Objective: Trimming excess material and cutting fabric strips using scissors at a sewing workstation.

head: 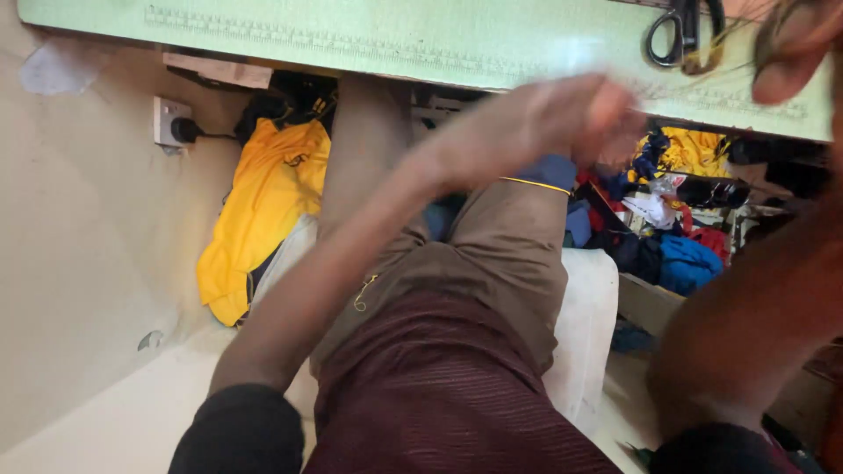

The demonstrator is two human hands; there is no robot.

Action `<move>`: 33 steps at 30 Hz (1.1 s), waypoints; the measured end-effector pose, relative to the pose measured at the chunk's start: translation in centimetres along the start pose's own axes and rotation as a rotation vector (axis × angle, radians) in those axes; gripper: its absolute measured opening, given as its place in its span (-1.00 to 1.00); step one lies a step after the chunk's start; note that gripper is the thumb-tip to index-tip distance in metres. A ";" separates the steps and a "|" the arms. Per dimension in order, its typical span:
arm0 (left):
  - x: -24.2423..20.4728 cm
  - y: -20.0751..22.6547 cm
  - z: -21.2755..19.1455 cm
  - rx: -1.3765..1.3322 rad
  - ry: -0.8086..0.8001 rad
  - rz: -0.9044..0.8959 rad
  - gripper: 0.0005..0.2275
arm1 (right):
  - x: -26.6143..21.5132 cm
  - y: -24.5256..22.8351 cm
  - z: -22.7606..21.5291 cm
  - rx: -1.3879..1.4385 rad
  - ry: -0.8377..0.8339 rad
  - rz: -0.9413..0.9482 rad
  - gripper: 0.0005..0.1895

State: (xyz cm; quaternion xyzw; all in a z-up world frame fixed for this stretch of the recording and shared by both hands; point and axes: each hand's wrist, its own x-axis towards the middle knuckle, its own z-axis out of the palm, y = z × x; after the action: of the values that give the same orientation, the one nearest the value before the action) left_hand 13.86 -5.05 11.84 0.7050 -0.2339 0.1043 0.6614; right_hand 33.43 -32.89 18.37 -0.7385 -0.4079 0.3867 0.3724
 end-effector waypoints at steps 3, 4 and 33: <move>-2.9 -1.2 0.6 -0.090 -0.049 -0.265 -0.61 | 3.1 -1.5 3.0 -0.102 0.137 0.098 -0.30; -2.6 -1.2 0.1 -0.033 0.116 -0.332 -0.58 | 4.2 -2.3 4.3 -0.182 0.234 0.165 -0.64; -6.2 -9.9 -4.2 0.375 0.782 -0.497 -0.46 | 19.3 2.8 22.6 -0.539 0.561 -0.329 -0.54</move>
State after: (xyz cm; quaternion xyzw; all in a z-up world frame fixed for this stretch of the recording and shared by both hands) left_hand 13.80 0.40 0.74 0.7543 0.2294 0.2403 0.5663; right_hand 21.64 -11.45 1.22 -0.8112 -0.4897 -0.0146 0.3194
